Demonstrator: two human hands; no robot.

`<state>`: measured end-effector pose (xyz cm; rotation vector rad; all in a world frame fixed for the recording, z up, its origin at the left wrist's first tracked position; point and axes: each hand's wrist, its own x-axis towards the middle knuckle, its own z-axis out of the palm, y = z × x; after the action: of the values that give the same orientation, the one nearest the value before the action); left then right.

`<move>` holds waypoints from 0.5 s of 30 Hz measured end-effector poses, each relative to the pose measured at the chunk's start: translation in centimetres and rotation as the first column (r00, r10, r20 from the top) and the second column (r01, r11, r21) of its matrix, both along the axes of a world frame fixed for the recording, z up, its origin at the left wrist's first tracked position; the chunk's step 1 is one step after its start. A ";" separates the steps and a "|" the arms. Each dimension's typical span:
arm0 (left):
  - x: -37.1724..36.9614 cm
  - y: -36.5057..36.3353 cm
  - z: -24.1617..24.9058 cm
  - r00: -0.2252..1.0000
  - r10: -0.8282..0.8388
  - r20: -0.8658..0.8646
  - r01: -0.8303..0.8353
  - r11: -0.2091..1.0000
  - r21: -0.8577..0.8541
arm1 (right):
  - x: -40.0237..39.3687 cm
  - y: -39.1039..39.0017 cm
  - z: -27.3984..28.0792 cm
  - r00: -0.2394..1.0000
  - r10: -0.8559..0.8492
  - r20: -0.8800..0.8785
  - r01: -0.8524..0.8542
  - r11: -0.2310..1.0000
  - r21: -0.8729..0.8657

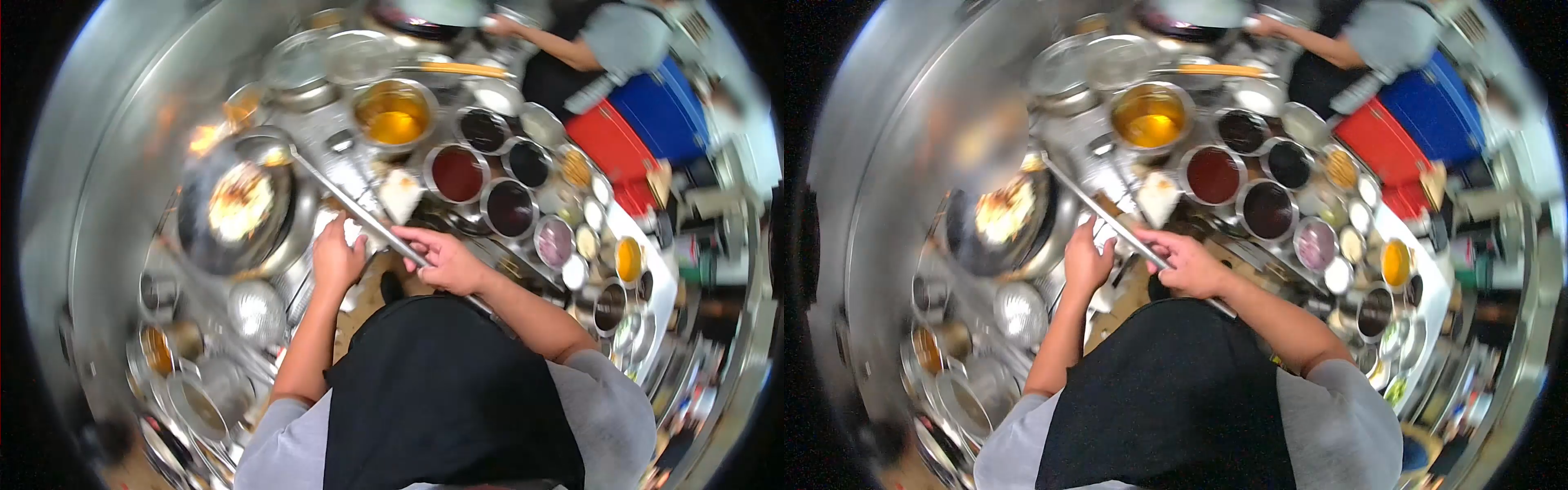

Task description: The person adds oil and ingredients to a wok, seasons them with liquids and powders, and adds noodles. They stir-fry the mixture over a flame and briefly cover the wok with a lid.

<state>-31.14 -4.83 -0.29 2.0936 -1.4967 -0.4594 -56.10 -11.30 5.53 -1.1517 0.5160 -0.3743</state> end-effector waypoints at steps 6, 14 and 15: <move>-11.6 -10.5 -0.9 0.917 -0.391 -0.082 0.390 0.921 -0.029 | -16.0 2.6 6.4 0.923 -0.379 0.073 0.350 0.902 0.254; -32.6 -29.8 -3.8 0.743 -0.668 -0.040 0.657 0.740 -0.141 | -31.5 10.1 5.2 0.501 -0.865 0.010 0.836 0.487 0.253; -35.4 -32.4 -4.9 0.713 -0.700 0.037 0.696 0.700 -0.162 | -32.5 10.6 4.6 0.454 -0.891 0.002 0.865 0.441 0.240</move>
<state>-66.54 -37.25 -5.18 1.3082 -2.2156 -0.6010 -88.65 -0.69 10.18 -0.5371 1.0169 -1.2892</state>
